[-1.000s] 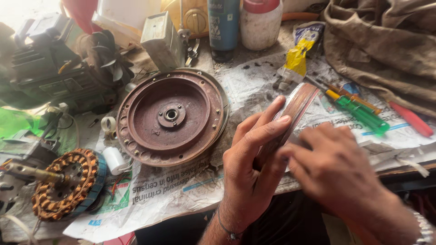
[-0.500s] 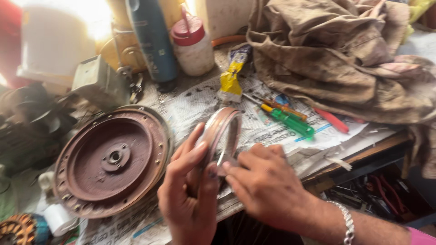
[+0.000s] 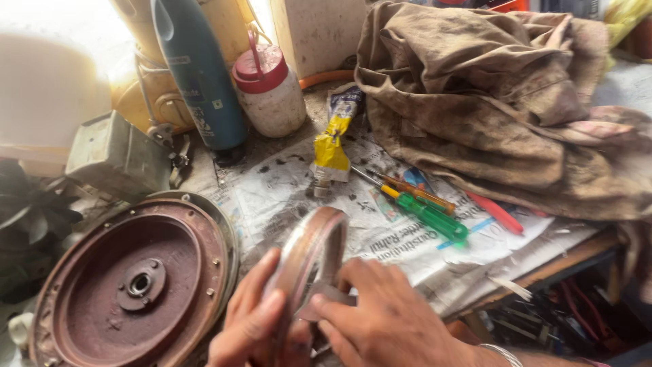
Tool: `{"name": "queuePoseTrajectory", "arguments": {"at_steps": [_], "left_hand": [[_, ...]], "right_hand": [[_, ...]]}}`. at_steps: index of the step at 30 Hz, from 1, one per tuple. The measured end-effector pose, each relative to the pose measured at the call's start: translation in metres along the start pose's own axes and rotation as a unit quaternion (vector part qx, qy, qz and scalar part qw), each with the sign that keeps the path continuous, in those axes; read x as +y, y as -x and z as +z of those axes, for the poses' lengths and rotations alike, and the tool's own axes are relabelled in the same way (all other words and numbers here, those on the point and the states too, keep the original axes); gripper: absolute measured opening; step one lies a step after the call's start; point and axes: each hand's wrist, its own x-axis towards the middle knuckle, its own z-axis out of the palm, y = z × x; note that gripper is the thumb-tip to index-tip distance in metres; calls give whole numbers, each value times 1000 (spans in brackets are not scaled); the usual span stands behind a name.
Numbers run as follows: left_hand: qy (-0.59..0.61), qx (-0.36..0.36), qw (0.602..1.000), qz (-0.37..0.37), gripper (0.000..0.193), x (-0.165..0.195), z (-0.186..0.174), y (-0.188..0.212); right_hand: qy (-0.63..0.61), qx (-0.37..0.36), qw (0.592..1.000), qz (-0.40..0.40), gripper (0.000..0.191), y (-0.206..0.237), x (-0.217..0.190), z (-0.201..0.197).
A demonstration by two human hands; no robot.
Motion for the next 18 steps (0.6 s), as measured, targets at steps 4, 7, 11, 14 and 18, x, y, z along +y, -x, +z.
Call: {"name": "queuePoseTrajectory", "arguments": {"at_steps": [4,7,11,14,18], "left_hand": [[-79,-25,995,54,44,-12,-4,6],[48,-17,995,-86,39,-9,-7,9],[-87,-43,994,46,48,-7,-5,0],[-75,-31,995,49,45,-5,-3,-8],[-52,-3,998,35,37,5,1,-12]], "right_hand": [[-15,-22,1000,16,17,6,10,20],[56,14,998,8,26,12,19,35],[-3,-39,991,128,29,21,26,48],[42,-82,995,22,25,21,28,49],[73,-1,997,-24,21,8,22,41]]}}
